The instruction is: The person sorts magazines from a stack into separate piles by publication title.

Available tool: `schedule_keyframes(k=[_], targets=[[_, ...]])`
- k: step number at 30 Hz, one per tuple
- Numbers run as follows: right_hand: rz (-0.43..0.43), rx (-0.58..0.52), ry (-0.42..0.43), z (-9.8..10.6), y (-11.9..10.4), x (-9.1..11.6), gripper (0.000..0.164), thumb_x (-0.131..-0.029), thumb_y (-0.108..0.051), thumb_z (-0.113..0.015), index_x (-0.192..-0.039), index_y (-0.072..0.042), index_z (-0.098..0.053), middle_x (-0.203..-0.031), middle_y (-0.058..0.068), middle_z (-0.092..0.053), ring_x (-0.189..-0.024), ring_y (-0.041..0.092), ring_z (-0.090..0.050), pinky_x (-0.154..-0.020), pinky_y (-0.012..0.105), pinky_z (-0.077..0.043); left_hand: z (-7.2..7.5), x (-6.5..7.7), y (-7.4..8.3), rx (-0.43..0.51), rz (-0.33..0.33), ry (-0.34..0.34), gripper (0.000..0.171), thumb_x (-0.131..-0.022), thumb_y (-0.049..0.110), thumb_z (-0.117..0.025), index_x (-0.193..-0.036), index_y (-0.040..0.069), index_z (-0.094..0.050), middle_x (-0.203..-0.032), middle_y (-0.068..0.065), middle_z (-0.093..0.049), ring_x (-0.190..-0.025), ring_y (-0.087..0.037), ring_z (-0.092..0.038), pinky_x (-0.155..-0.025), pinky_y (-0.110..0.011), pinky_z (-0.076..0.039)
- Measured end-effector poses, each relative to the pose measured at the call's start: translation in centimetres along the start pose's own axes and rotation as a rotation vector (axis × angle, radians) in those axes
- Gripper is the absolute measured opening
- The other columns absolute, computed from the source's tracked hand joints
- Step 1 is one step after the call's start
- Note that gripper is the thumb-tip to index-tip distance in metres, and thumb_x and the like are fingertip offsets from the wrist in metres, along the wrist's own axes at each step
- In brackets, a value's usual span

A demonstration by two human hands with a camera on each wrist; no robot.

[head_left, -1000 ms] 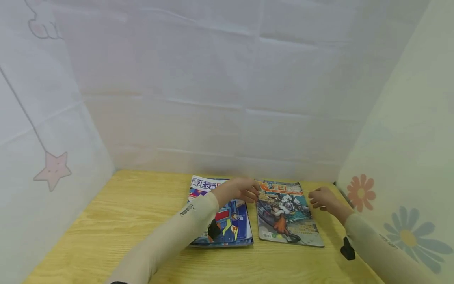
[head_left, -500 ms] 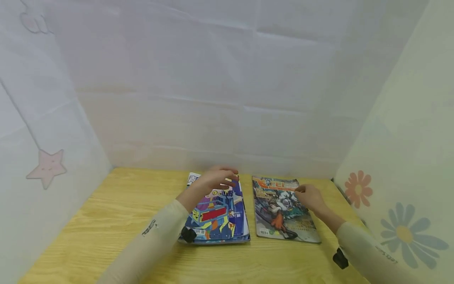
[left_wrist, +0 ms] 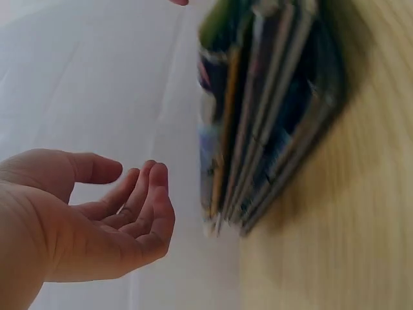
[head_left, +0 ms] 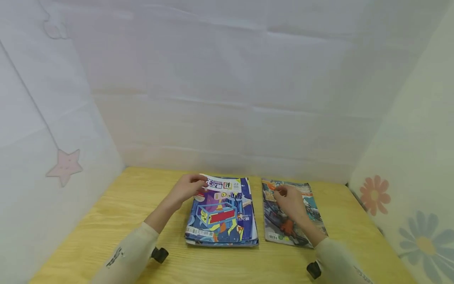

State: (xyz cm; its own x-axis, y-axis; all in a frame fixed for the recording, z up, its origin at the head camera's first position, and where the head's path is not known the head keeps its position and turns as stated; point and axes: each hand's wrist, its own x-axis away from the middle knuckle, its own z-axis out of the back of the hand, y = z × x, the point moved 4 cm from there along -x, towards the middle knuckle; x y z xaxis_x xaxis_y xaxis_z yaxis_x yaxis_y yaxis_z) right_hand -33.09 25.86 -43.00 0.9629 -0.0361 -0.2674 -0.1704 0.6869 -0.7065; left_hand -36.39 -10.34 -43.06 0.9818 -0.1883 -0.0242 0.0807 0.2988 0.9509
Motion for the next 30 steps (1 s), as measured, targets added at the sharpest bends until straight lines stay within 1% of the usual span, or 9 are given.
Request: schedule_keyframes(k=[3, 5, 7, 9, 12, 16, 20, 24, 30], targets=[[0.004, -0.019, 0.016, -1.6, -1.3, -0.3, 0.024, -0.097, -0.017, -0.063, -0.115, -0.003, -0.073, -0.092, 0.008, -0.07, -0.066, 0.022, -0.065, -0.049, 0.035, -0.047, 1.5, 0.9, -0.7, -0.062, -0.032, 0.025, 0.035, -0.102, 0.022, -0.062, -0.131, 0.003, -0.064, -0.119, -0.011, -0.066, -0.106, -0.036, -0.064, -0.092, -0.049, -0.053], [-0.013, -0.061, 0.002, -2.6, -2.0, -0.4, 0.024, -0.098, -0.017, -0.063, -0.115, -0.003, -0.073, -0.09, 0.009, -0.07, -0.067, 0.025, -0.068, -0.051, 0.035, -0.049, 2.3, 1.2, -1.1, -0.093, -0.066, 0.025, 0.034, -0.102, 0.021, -0.062, -0.132, 0.004, -0.064, -0.118, -0.011, -0.065, -0.102, -0.033, -0.064, -0.09, -0.05, -0.052], [-0.036, -0.105, -0.035, -3.4, -2.6, -0.5, 0.025, -0.098, -0.017, -0.064, -0.116, -0.002, -0.072, -0.09, 0.009, -0.069, -0.069, 0.029, -0.069, -0.055, 0.036, -0.053, 2.9, 1.5, -1.4, -0.115, -0.076, 0.03, 0.035, -0.102, 0.019, -0.062, -0.133, 0.002, -0.063, -0.116, -0.012, -0.066, -0.099, -0.032, -0.065, -0.088, -0.049, -0.053], [-0.049, -0.123, -0.077, -4.0, -2.9, -0.4, 0.024, -0.098, -0.016, -0.064, -0.116, -0.001, -0.071, -0.09, 0.011, -0.07, -0.07, 0.031, -0.07, -0.056, 0.037, -0.054, 3.1, 1.6, -1.8, -0.131, -0.052, 0.028, 0.036, -0.102, 0.018, -0.061, -0.133, -0.001, -0.061, -0.116, -0.015, -0.066, -0.098, -0.033, -0.065, -0.086, -0.049, -0.054], [-0.055, -0.081, -0.169, -5.0, -3.3, -0.1, 0.028, -0.098, -0.019, -0.067, -0.117, 0.002, -0.07, -0.091, 0.011, -0.069, -0.071, 0.031, -0.069, -0.056, 0.037, -0.053, 3.3, 1.7, -2.8, -0.136, 0.045, 0.003, 0.041, -0.101, 0.016, -0.06, -0.136, -0.006, -0.057, -0.117, -0.019, -0.065, -0.095, -0.034, -0.065, -0.082, -0.047, -0.055], [-0.061, -0.034, -0.292, -6.2, -3.4, 0.3, 0.033, -0.097, -0.021, -0.071, -0.117, 0.004, -0.068, -0.091, 0.01, -0.068, -0.07, 0.029, -0.068, -0.057, 0.039, -0.054, 3.0, 1.9, -4.1, -0.116, 0.175, -0.069, 0.046, -0.101, 0.015, -0.059, -0.138, -0.011, -0.053, -0.111, -0.021, -0.067, -0.091, -0.032, -0.066, -0.078, -0.046, -0.057], [-0.078, -0.059, -0.343, -6.7, -3.1, 0.4, 0.033, -0.095, -0.02, -0.074, -0.115, 0.005, -0.07, -0.09, 0.009, -0.067, -0.069, 0.026, -0.068, -0.06, 0.042, -0.057, 2.6, 1.9, -4.3, -0.104, 0.205, -0.103, 0.043, -0.101, 0.018, -0.063, -0.132, -0.011, -0.059, -0.101, -0.016, -0.07, -0.088, -0.03, -0.068, -0.077, -0.044, -0.058], [-0.099, -0.081, -0.357, -6.8, -2.7, 0.7, 0.032, -0.094, -0.017, -0.074, -0.117, 0.006, -0.07, -0.089, 0.008, -0.068, -0.068, 0.027, -0.067, -0.059, 0.042, -0.056, 2.3, 2.0, -4.5, -0.103, 0.205, -0.119, 0.04, -0.102, 0.017, -0.062, -0.13, -0.011, -0.06, -0.101, -0.013, -0.07, -0.09, -0.03, -0.069, -0.078, -0.045, -0.059], [-0.116, -0.048, -0.336, -7.1, -2.7, 0.8, 0.037, -0.092, -0.018, -0.076, -0.12, 0.006, -0.069, -0.09, 0.009, -0.067, -0.067, 0.022, -0.066, -0.056, 0.037, -0.055, 2.2, 2.1, -4.5, -0.141, 0.177, -0.103, 0.041, -0.099, 0.016, -0.066, -0.13, -0.011, -0.06, -0.103, -0.014, -0.07, -0.089, -0.029, -0.068, -0.079, -0.045, -0.058]])
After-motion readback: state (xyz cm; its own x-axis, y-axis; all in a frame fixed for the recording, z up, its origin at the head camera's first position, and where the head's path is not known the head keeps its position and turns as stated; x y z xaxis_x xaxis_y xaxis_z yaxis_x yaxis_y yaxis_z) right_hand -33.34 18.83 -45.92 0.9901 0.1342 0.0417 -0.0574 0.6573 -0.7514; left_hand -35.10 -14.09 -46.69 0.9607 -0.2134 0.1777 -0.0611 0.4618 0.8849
